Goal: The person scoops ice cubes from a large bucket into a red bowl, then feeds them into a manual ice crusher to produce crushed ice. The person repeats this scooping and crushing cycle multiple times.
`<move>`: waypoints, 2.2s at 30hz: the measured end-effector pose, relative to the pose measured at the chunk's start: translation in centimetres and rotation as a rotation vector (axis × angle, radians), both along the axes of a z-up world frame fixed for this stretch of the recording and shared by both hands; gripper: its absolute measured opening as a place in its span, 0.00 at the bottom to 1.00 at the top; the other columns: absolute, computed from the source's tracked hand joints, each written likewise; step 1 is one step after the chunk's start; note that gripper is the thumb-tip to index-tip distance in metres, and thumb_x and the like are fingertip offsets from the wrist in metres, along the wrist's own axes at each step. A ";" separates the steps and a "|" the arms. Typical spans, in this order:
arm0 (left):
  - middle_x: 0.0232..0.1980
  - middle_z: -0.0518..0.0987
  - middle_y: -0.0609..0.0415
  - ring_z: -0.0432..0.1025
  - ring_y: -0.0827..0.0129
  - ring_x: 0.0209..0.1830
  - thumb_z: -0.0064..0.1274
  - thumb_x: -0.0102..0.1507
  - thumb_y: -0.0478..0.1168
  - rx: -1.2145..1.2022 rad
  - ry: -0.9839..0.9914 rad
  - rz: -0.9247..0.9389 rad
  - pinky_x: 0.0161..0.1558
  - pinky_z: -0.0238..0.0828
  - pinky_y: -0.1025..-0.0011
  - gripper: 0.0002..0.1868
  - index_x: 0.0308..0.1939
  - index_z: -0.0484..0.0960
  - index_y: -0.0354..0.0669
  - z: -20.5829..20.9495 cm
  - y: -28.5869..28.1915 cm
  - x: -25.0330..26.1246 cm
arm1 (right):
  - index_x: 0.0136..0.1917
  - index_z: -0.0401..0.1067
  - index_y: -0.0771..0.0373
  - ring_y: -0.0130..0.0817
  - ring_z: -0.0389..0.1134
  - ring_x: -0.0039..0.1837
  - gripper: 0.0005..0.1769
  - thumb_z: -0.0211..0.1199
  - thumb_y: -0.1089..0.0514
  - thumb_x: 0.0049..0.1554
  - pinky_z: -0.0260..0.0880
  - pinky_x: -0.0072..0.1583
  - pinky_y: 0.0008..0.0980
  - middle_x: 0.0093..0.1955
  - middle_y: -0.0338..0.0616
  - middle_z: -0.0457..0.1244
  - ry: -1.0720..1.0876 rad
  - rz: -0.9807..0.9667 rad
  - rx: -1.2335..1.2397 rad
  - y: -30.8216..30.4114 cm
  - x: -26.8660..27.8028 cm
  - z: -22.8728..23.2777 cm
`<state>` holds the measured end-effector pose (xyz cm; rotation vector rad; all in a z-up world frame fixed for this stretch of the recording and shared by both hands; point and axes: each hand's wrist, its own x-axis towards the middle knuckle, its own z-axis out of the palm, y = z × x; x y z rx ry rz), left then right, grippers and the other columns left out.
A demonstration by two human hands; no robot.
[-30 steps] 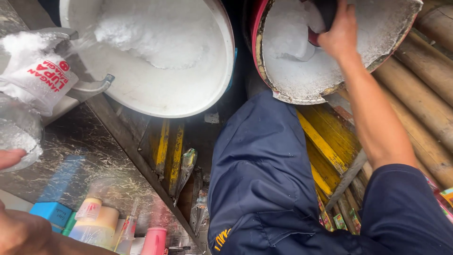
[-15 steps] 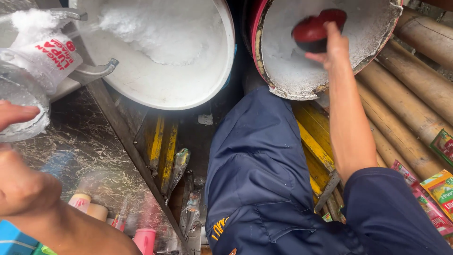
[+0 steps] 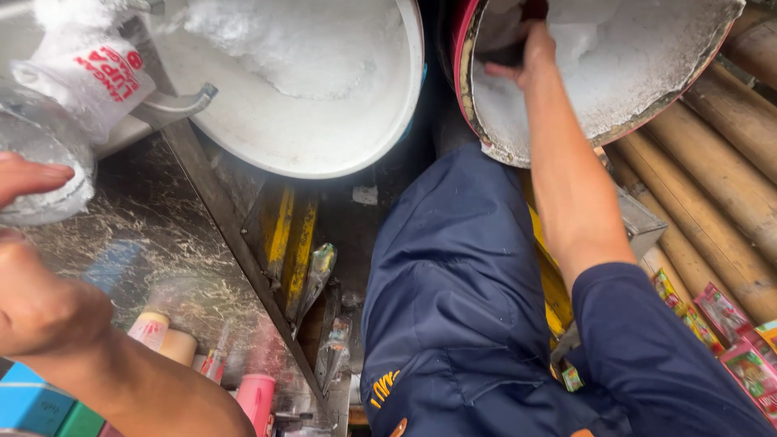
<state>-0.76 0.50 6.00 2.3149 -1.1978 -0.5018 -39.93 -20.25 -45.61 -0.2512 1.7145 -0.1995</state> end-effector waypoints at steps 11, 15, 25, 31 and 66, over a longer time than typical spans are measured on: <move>0.54 0.79 0.43 0.72 0.59 0.58 0.32 0.67 0.30 -0.080 -0.014 0.001 0.68 0.68 0.70 0.18 0.50 0.79 0.26 -1.1 0.5 1.0 | 0.69 0.58 0.56 0.59 0.67 0.64 0.40 0.59 0.38 0.48 0.81 0.50 0.53 0.66 0.55 0.58 0.099 -0.016 -0.040 0.8 -3.0 9.0; 0.53 0.79 0.43 0.72 0.59 0.57 0.33 0.66 0.30 -0.059 -0.031 -0.018 0.67 0.68 0.70 0.18 0.49 0.80 0.27 -1.4 0.9 1.5 | 0.77 0.55 0.69 0.72 0.60 0.65 0.49 0.70 0.48 0.49 0.71 0.59 0.55 0.67 0.75 0.54 0.575 1.013 -0.619 2.4 0.6 9.9; 0.52 0.79 0.44 0.72 0.59 0.56 0.35 0.64 0.30 -0.016 -0.085 -0.027 0.65 0.67 0.70 0.18 0.48 0.81 0.29 -1.2 1.1 0.9 | 0.74 0.64 0.40 0.75 0.46 0.75 0.41 0.68 0.61 0.49 0.64 0.61 0.68 0.79 0.62 0.48 0.543 1.825 -1.350 2.0 -0.5 1.6; 0.51 0.80 0.45 0.73 0.59 0.55 0.35 0.64 0.30 -0.023 -0.129 -0.048 0.64 0.67 0.70 0.17 0.47 0.81 0.31 -1.0 0.7 1.4 | 0.77 0.57 0.46 0.78 0.41 0.79 0.55 0.69 0.67 0.38 0.63 0.65 0.65 0.81 0.61 0.41 0.188 1.810 -0.651 0.9 -0.3 3.3; 0.36 0.81 0.47 0.72 0.52 0.38 0.48 0.61 0.37 -0.071 -0.452 -0.167 0.45 0.63 0.56 0.12 0.39 0.89 0.48 -2.8 -3.0 2.1 | 0.78 0.56 0.65 0.56 0.61 0.77 0.42 0.49 0.75 0.49 0.68 0.75 0.59 0.75 0.55 0.58 -0.722 -0.227 -0.463 1.4 -12.8 22.3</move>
